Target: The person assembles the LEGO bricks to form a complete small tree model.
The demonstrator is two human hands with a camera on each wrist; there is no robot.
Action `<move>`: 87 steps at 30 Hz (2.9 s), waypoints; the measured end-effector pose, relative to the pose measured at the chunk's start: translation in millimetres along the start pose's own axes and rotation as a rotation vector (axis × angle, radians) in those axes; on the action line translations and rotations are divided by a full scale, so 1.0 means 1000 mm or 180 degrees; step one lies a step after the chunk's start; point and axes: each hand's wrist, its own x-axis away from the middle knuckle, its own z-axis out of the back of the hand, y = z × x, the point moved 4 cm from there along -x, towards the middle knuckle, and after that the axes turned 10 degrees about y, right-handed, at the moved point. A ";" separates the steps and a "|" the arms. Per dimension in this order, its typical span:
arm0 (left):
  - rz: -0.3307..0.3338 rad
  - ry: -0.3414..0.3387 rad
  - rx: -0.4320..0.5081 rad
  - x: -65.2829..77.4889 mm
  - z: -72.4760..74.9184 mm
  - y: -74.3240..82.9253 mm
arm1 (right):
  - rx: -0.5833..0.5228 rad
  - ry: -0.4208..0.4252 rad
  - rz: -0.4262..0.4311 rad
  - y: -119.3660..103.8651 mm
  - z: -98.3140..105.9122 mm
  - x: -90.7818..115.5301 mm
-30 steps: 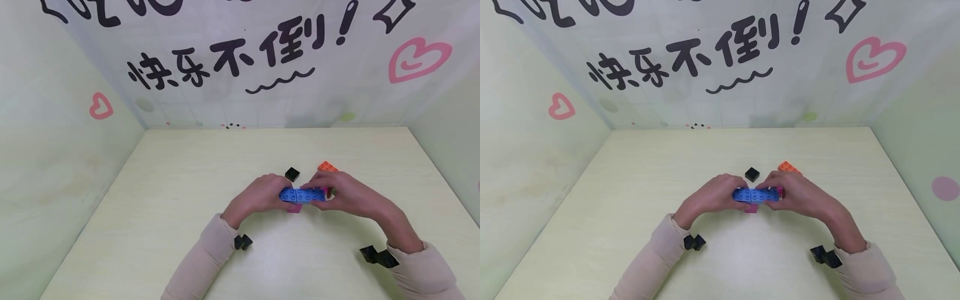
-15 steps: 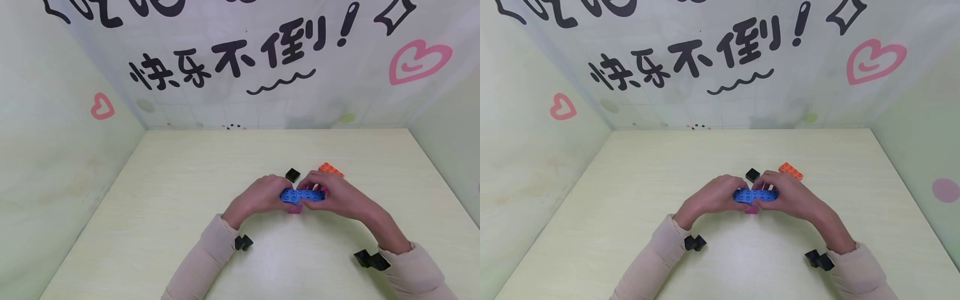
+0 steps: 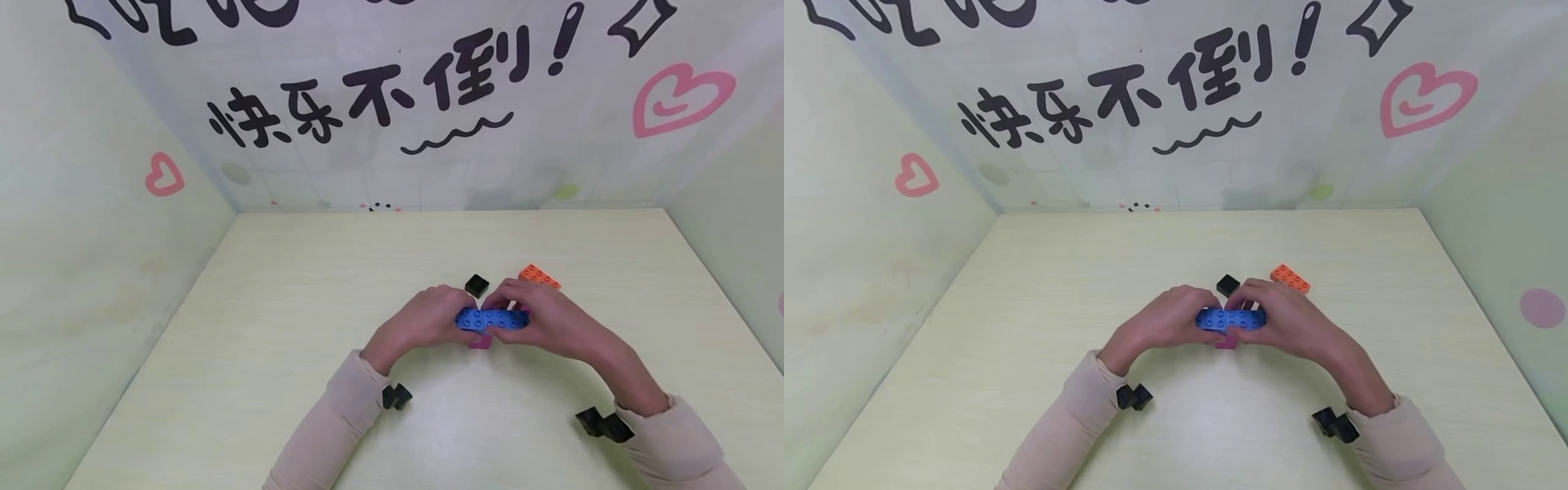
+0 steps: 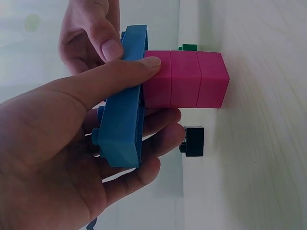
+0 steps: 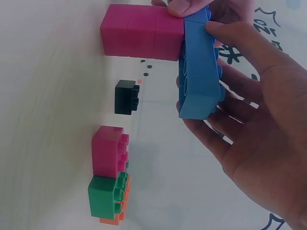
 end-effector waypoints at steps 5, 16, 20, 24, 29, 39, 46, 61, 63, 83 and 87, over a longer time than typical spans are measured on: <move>-0.0003 -0.0016 0.0033 0.000 0.000 -0.001 | -0.0308 -0.0042 -0.0131 0.004 -0.002 0.000; -0.0003 -0.0002 0.0080 -0.001 -0.001 -0.003 | -0.0220 0.0032 -0.0106 0.003 -0.003 -0.001; 0.0009 0.0008 0.0096 0.000 -0.002 -0.003 | -0.0345 -0.0068 -0.0145 0.007 -0.005 0.002; 0.0000 0.0016 0.0084 0.000 -0.002 -0.002 | -0.0248 -0.0204 -0.0226 0.013 -0.003 0.005; -0.0020 0.0029 0.0094 -0.001 -0.001 -0.001 | -0.0090 -0.0284 -0.0220 0.016 -0.001 0.005; 0.0064 -0.0039 0.0317 -0.003 -0.010 -0.013 | -0.0183 -0.0386 -0.0447 0.022 0.013 0.009; 0.0116 -0.0096 0.0133 -0.004 -0.011 -0.010 | 0.0209 -0.0105 -0.0686 0.045 0.051 0.021; 0.0094 -0.0023 0.0026 -0.004 -0.012 -0.008 | 0.1202 -0.0220 -0.1255 0.074 0.035 0.020; 0.0092 -0.0018 0.0016 -0.004 -0.011 -0.007 | 0.1229 -0.0170 -0.1245 0.073 0.032 0.019; 0.0304 0.0023 0.0275 -0.002 -0.012 -0.011 | -0.0039 0.0265 0.0228 0.003 0.041 0.010; 0.0350 0.0002 0.0323 -0.002 -0.012 -0.012 | -0.0206 0.0152 0.0265 -0.003 0.029 0.006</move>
